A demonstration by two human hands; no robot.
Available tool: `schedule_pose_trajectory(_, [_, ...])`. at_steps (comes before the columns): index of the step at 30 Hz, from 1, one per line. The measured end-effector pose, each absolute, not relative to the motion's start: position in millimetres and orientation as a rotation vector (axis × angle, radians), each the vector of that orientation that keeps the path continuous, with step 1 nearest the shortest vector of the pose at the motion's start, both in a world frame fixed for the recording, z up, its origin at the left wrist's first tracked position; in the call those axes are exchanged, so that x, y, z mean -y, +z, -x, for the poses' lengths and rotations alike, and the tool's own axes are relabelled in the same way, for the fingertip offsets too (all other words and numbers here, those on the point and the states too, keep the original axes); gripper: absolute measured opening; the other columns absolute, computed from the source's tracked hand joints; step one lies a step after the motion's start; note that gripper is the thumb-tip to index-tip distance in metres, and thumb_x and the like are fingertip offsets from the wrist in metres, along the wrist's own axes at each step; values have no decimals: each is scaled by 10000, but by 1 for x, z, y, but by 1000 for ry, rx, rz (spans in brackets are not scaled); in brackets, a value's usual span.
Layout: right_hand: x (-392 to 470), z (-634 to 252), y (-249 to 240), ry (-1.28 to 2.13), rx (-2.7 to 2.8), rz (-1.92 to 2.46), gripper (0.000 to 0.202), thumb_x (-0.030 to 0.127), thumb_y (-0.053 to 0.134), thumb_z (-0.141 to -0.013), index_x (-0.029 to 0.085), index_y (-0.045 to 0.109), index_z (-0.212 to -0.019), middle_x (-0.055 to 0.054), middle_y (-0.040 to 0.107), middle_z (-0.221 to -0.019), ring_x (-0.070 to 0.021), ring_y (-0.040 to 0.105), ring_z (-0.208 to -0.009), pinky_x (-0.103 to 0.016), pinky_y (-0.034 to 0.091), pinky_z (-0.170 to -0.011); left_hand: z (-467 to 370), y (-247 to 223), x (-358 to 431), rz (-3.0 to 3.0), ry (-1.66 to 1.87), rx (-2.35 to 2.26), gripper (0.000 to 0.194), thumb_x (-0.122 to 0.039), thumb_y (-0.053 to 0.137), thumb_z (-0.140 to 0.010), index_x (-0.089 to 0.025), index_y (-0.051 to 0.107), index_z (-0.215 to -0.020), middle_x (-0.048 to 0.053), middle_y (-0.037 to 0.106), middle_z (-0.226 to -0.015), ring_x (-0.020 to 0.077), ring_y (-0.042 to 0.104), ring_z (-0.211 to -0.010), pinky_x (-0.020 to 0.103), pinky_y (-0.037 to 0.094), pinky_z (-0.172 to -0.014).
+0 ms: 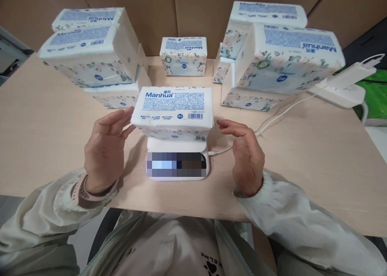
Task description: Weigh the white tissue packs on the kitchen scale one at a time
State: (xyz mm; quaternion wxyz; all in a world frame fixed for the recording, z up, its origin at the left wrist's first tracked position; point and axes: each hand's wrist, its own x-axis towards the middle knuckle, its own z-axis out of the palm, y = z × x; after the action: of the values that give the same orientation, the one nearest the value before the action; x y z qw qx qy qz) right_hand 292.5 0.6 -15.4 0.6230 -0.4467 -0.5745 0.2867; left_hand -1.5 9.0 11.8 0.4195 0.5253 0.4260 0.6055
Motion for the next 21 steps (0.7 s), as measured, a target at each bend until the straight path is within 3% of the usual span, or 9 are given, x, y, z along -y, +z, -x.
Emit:
schedule_pose_trajectory(3, [1,-294,-17,618,1370,1024,272,412,547,-1076,340,790,-1177,-30,792,-1324,-316,707,-1305,-603,504,-1190,3,13,-9,-1369,1473,-1069,406,-586,562,-1061,-345,705,-1355,18,628,-1573,321,512,-1554,539,427,-1315])
schedule_pose_trajectory(5, [2,-296,-19,602,1431,1029,324,408,543,-1074,391,739,-1332,-6,758,-1422,-315,688,-1349,-588,525,-1182,4,13,-11,-1405,1420,-1066,481,-635,616,-1031,-376,648,-1435,4,511,-1686,335,386,-1642,545,356,-1365])
schedule_pose_trajectory(9, [-2,-295,-22,614,1664,968,642,436,573,-1054,453,392,-1669,60,478,-1741,-293,539,-1548,-554,491,-1278,0,12,-27,-1420,1336,-1006,645,-648,768,-938,-426,570,-1510,-50,295,-1805,332,200,-1715,533,238,-1422])
schedule_pose_trajectory(11, [-9,-291,-24,640,1759,941,755,439,587,-1051,435,249,-1725,56,362,-1805,-290,445,-1623,-567,420,-1343,-7,12,-39,-1402,1271,-932,703,-674,796,-902,-395,571,-1507,-20,343,-1787,342,238,-1704,550,269,-1412])
schedule_pose_trajectory(13, [-20,-285,-26,666,1770,983,793,453,586,-1057,416,186,-1741,26,341,-1815,-288,408,-1646,-587,362,-1375,-16,13,-54,-1414,1205,-861,716,-694,788,-897,-343,585,-1487,21,421,-1749,352,313,-1678,561,316,-1392])
schedule_pose_trajectory(18, [-77,-275,-30,653,1628,1054,747,601,524,-1060,368,237,-1710,-24,305,-1828,-263,308,-1697,-608,232,-1418,-41,14,-108,-1567,1244,-753,529,-694,658,-978,-295,681,-1325,47,586,-1610,316,409,-1635,539,295,-1396])
schedule_pose_trajectory(21, [-123,-275,-36,603,1598,1030,739,673,503,-1039,362,279,-1672,-34,292,-1831,-240,255,-1717,-591,147,-1436,-54,8,-148,-1487,1333,-767,354,-565,637,-1003,-286,699,-1211,48,633,-1560,281,452,-1609,495,304,-1388])
